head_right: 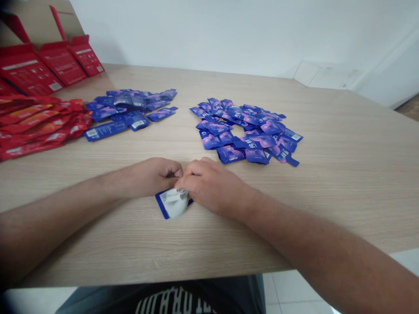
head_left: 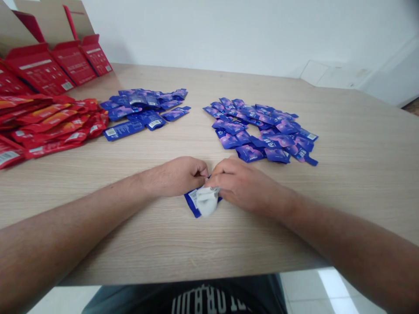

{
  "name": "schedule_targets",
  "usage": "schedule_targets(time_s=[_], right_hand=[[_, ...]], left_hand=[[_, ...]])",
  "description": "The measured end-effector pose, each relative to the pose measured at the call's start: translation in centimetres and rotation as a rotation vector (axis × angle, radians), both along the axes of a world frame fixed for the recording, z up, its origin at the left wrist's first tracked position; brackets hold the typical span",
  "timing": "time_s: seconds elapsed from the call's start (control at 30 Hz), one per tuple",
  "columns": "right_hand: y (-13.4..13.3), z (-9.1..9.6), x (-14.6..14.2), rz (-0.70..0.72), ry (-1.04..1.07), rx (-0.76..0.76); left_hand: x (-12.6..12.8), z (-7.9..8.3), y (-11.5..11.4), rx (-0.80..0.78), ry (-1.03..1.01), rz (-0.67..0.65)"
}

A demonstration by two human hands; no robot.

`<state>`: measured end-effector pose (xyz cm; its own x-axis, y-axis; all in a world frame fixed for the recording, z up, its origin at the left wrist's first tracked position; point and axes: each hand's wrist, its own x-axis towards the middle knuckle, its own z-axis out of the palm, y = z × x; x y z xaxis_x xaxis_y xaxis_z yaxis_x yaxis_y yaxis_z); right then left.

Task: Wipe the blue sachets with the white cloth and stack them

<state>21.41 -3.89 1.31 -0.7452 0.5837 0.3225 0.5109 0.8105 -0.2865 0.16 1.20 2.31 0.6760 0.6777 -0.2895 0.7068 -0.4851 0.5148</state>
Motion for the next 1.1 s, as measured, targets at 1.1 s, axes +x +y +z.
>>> schedule_targets(time_s=[1.1], right_hand=[[0.0,0.2,0.4,0.07,-0.058,-0.055]], left_hand=[[-0.2,-0.2,0.0,-0.007,0.016,-0.014]])
